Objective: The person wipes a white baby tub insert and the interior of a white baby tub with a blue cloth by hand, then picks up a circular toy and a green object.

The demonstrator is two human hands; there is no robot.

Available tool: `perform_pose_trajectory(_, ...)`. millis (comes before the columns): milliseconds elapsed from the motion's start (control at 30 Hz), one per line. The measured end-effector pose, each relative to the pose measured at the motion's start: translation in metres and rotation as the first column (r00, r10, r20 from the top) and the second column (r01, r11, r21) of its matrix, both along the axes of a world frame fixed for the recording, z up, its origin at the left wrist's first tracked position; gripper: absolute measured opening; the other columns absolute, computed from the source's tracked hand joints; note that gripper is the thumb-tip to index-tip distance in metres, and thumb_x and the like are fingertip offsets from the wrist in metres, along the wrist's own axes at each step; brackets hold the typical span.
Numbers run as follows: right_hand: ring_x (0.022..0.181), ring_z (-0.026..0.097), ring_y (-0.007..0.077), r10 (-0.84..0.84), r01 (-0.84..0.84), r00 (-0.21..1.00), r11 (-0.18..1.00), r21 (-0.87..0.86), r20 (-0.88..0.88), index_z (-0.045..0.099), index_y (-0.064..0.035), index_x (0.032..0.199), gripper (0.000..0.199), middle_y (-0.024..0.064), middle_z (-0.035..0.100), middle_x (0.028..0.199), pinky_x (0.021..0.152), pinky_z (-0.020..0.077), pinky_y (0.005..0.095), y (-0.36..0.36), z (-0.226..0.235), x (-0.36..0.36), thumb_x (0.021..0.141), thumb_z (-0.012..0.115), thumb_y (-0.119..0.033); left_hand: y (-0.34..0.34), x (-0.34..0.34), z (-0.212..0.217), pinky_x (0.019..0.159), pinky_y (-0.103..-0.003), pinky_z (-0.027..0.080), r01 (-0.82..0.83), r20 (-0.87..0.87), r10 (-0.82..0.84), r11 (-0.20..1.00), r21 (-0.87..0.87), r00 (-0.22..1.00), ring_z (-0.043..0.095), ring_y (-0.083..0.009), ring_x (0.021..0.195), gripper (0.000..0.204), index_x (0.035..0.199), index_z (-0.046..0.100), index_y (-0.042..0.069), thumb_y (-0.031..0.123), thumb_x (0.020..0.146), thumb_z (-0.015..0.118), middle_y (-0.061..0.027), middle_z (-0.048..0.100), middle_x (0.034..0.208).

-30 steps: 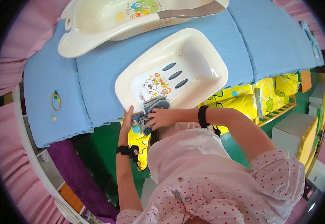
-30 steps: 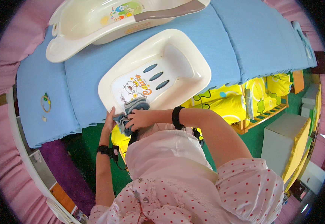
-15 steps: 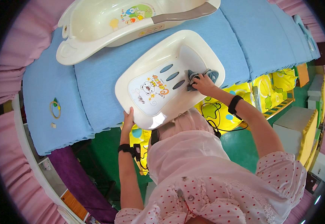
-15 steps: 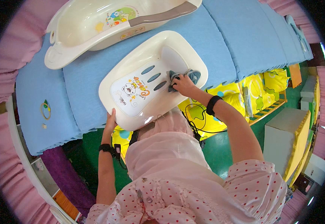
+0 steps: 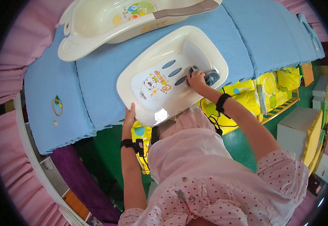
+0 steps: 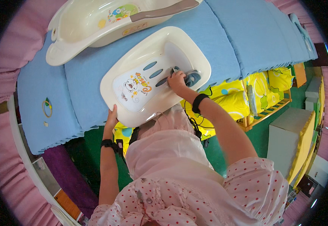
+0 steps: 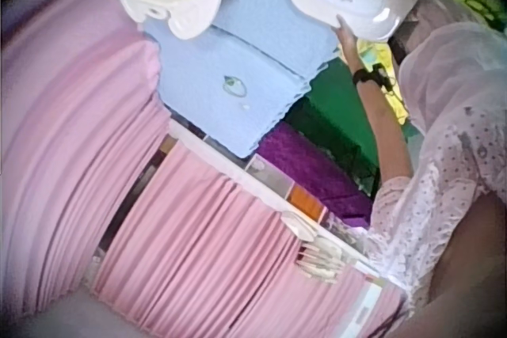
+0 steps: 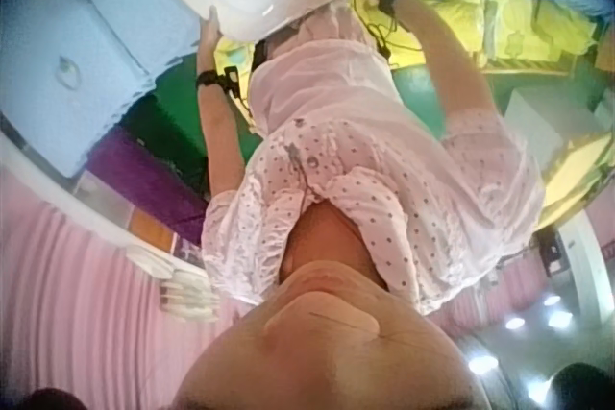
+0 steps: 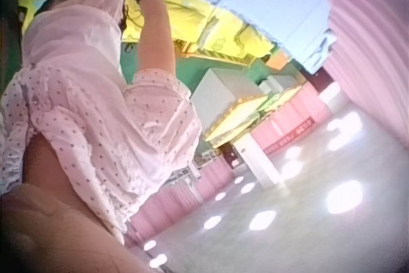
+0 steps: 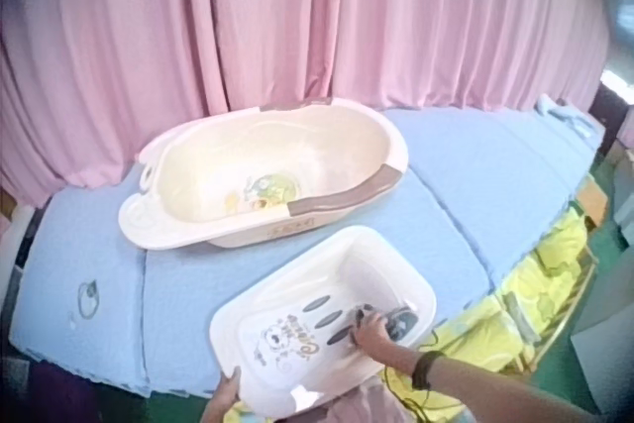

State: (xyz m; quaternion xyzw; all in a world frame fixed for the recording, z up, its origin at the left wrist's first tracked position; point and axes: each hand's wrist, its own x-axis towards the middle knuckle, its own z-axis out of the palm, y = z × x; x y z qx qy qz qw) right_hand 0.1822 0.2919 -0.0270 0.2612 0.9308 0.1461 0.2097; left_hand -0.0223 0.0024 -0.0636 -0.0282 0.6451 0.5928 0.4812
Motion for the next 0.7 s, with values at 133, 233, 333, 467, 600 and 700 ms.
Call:
perform_pose_trajectory(133,0.091,0.051,0.0399,-0.151,0.155,0.985,0.986,-0.058,0.081,0.062,-0.0088,0.095,0.025,0.0186,0.055,0.099,0.068,0.0431,0.0515,0.001,0.005,-0.007,0.077,0.047,-0.017,0.005,0.005,0.002,0.069,-0.040,0.049,0.046,-0.064,-0.045,0.999,0.007,0.997,0.052,-0.0283,0.093,0.067,0.125,0.018,-0.001,0.037,0.082,0.052,-0.0203,0.041,0.114)
perform_pose_trajectory(233,0.093,0.054,0.0340,-0.080,0.158,0.971,0.921,-0.355,0.225,0.062,-0.0089,0.096,0.024,0.0126,0.057,0.103,0.069,0.0432,0.0526,0.006,0.037,-0.011,0.078,0.047,-0.016,0.000,0.002,-0.005,0.070,-0.039,0.049,0.070,-0.052,-0.075,0.993,-0.099,0.996,0.052,-0.0283,0.093,0.067,0.125,0.018,-0.002,0.038,0.082,0.050,-0.0206,0.041,0.115)
perform_pose_trajectory(333,0.094,0.056,0.0284,0.099,0.018,0.971,0.877,-0.480,0.218,0.062,-0.0098,0.095,0.024,0.0076,0.058,0.104,0.070,0.0429,0.0536,0.001,0.043,-0.010,0.079,0.047,-0.018,-0.007,-0.007,-0.025,0.071,-0.038,0.048,0.156,-0.166,-0.170,0.983,-0.096,0.971,0.051,-0.0283,0.095,0.068,0.127,0.017,-0.001,0.039,0.082,0.049,-0.0207,0.040,0.116)
perform_pose_trajectory(467,0.078,0.060,0.0244,0.392,-0.303,0.920,0.723,-0.620,0.008,0.061,-0.0207,0.090,0.020,0.0048,0.062,0.082,0.061,0.0479,0.0387,-0.032,0.047,-0.032,0.072,0.054,-0.021,-0.034,-0.022,-0.044,0.077,-0.043,0.046,0.167,-0.229,-0.208,0.969,-0.184,0.951,0.047,-0.0291,0.103,0.064,0.128,0.011,0.006,0.038,0.085,0.046,-0.0169,0.037,0.120)
perform_pose_trajectory(600,0.083,0.057,0.0274,0.508,-0.375,0.856,0.481,-0.792,-0.097,0.055,-0.0181,0.097,0.022,0.0095,0.059,0.086,0.064,0.0458,0.0402,-0.056,0.047,-0.049,0.076,0.050,-0.025,-0.001,-0.005,-0.012,0.078,-0.041,0.046,0.187,-0.044,-0.195,0.972,-0.145,0.980,0.047,-0.0277,0.102,0.063,0.128,0.012,0.007,0.042,0.085,0.042,-0.0163,0.037,0.120)
perform_pose_trajectory(700,0.089,0.054,0.0302,0.328,-0.416,0.892,0.320,-0.851,-0.312,0.052,-0.0128,0.102,0.027,0.0131,0.057,0.094,0.074,0.0430,0.0410,-0.068,0.056,-0.078,0.079,0.048,-0.026,-0.020,-0.009,-0.015,0.076,-0.038,0.046,0.145,-0.059,-0.157,0.976,-0.163,0.986,0.048,-0.0265,0.100,0.067,0.128,0.013,0.004,0.045,0.084,0.042,-0.0175,0.038,0.118)
